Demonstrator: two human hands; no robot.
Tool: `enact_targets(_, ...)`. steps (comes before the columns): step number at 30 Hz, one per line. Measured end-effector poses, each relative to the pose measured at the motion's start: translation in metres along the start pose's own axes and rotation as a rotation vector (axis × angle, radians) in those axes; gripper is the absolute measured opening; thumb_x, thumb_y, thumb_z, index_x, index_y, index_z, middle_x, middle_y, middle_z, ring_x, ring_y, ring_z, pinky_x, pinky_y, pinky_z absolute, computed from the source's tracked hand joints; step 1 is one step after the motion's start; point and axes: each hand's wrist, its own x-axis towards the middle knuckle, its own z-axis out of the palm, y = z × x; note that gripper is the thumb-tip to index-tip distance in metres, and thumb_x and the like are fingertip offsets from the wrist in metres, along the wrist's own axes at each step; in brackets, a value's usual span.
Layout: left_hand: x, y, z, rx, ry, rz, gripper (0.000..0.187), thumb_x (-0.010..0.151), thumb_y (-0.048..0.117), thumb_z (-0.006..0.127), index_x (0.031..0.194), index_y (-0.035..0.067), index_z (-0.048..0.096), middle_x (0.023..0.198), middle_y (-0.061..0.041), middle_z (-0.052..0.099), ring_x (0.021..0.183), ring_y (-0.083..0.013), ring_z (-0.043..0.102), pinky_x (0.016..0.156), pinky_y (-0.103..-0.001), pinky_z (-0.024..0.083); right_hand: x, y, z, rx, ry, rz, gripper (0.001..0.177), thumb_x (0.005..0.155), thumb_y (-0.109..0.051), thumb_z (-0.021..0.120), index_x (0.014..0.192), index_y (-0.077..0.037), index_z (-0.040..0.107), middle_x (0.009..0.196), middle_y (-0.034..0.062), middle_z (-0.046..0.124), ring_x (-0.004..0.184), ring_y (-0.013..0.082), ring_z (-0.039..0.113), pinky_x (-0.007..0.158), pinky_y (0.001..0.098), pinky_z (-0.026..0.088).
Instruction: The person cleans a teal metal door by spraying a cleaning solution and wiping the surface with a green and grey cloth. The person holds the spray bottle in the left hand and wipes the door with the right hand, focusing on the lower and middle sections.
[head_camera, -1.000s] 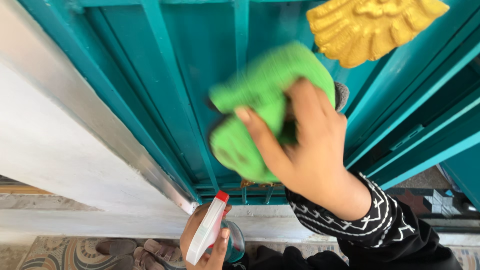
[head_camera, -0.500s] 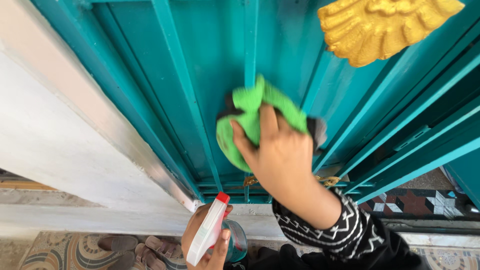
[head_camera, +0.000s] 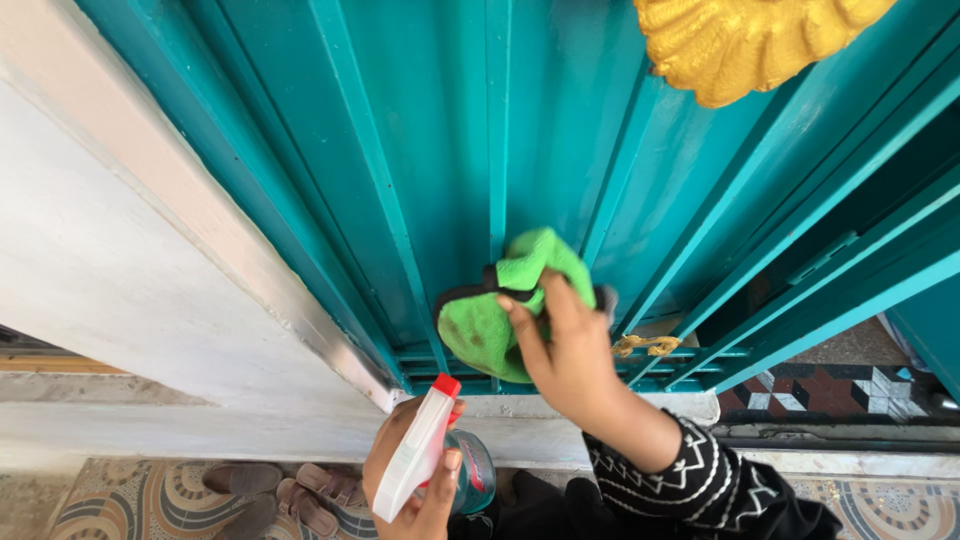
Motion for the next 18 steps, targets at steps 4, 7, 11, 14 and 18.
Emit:
enact_targets(4, -0.004, 0.002, -0.002, 0.031, 0.024, -0.048, 0.046, 0.089, 0.028, 0.070, 0.120, -0.006, 0.068, 0.111, -0.019, 0.076, 0.107, -0.0298, 0.073, 0.096, -0.042, 0.056, 0.036, -0.034, -0.037, -0.069, 0.108, -0.203, 0.037, 0.093, -0.019, 0.081, 0.121, -0.001, 0.065, 0.097, 0.0127, 0.066, 0.076, 0.0262, 0.067, 0.070, 0.0352, 0.051)
enact_targets(7, -0.004, 0.002, -0.006, 0.025, 0.027, -0.078, 0.047, 0.088, 0.029, 0.070, 0.119, -0.006, 0.069, 0.110, -0.020, 0.076, 0.107, -0.0306, 0.073, 0.096, -0.044, 0.055, 0.061, -0.054, -0.054, -0.283, 0.148, -0.323, 0.042, 0.086, -0.020, 0.086, 0.121, -0.005, 0.068, 0.116, 0.0190, 0.059, 0.099, 0.0359, 0.060, 0.088, 0.0471, 0.047)
enact_targets(11, -0.003, 0.000, -0.009, 0.031, 0.025, -0.068, 0.047, 0.088, 0.029, 0.070, 0.119, -0.005, 0.069, 0.111, -0.019, 0.076, 0.107, -0.0307, 0.073, 0.096, -0.044, 0.055, 0.080, -0.058, -0.034, -0.425, 0.227, -0.412, 0.056, 0.090, -0.031, 0.090, 0.130, -0.005, 0.062, 0.138, 0.0278, 0.040, 0.118, 0.0461, 0.043, 0.099, 0.0584, 0.038)
enact_targets(14, -0.004, -0.001, -0.011, 0.033, 0.039, -0.097, 0.048, 0.087, 0.029, 0.071, 0.120, -0.005, 0.069, 0.110, -0.019, 0.076, 0.106, -0.0305, 0.073, 0.095, -0.044, 0.055, 0.072, -0.049, -0.013, -0.316, 0.239, -0.360, 0.066, 0.099, -0.025, 0.086, 0.145, -0.001, 0.045, 0.151, 0.0280, 0.042, 0.129, 0.0478, 0.045, 0.111, 0.0556, 0.039)
enact_targets(18, -0.002, -0.004, -0.008, 0.036, 0.026, -0.080, 0.047, 0.088, 0.029, 0.070, 0.120, -0.005, 0.069, 0.111, -0.019, 0.076, 0.107, -0.0301, 0.073, 0.096, -0.043, 0.055, 0.055, -0.028, 0.005, -0.334, 0.236, -0.387, 0.068, 0.100, -0.015, 0.082, 0.145, 0.007, 0.036, 0.148, 0.0307, 0.046, 0.126, 0.0462, 0.052, 0.112, 0.0536, 0.041)
